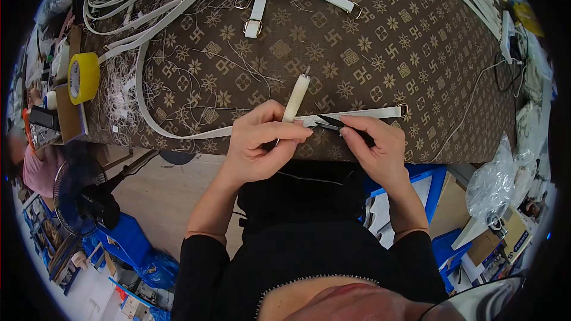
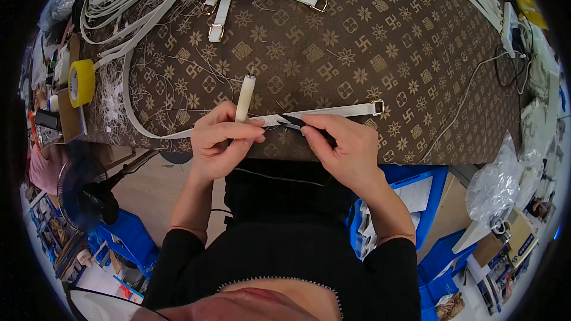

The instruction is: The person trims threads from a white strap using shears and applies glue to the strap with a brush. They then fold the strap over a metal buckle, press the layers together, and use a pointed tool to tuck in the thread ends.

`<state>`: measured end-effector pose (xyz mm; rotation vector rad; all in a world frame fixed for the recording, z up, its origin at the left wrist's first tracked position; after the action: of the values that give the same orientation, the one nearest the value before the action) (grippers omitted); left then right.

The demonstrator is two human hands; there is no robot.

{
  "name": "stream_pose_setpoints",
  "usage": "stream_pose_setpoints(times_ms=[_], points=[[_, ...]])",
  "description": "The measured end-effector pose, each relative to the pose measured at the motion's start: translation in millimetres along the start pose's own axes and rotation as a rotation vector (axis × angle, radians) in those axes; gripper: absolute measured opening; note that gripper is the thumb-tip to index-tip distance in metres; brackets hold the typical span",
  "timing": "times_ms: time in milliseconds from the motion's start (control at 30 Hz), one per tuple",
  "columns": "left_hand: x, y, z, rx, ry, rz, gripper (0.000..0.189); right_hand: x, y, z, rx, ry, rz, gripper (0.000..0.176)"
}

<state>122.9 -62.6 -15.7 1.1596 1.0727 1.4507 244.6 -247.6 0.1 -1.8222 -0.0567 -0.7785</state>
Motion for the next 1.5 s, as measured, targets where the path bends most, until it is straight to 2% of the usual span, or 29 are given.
stream_pose_setpoints(times_ms=[267, 367, 433, 533, 700, 1067, 1500], points=[[-1, 0, -1, 0.007, 0.01, -0.034, 0.028, -6, 0, 6, 0.061, 0.071, -0.038, 0.018], [2, 1, -3, 0.029, -0.062, -0.02, 0.022, -4, -1, 9, 0.048, 0.105, 0.015, 0.018], [2, 0, -3, 0.026, -0.061, -0.018, 0.022, 0, 3, 8, -0.048, 0.219, 0.2, 0.018], [-2, -1, -1, 0.006, 0.015, -0.047, 0.027, 9, 5, 2, -0.075, 0.182, 0.219, 0.016], [-1, -1, -2, 0.012, 0.003, -0.033, 0.027, 6, 9, -6, -0.037, 0.076, 0.123, 0.016], [0, 0, 0, -0.01, 0.0, 0.003, 0.027, 2, 9, -6, -0.039, 0.119, 0.01, 0.016], [-1, 1, 0, 0.004, -0.002, -0.006, 0.026, 1, 8, -5, -0.043, 0.139, 0.014, 0.016]])
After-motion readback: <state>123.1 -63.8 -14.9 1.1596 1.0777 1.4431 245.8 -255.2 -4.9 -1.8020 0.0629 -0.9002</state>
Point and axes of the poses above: each hand's wrist, its own z-axis towards the middle knuckle, its own x-axis out of the back of the hand, y = z × x, the point moved 1 cm from there along z, towards the middle knuckle, and after that the axes turned 15 degrees about -y, right-handed, at the moved point
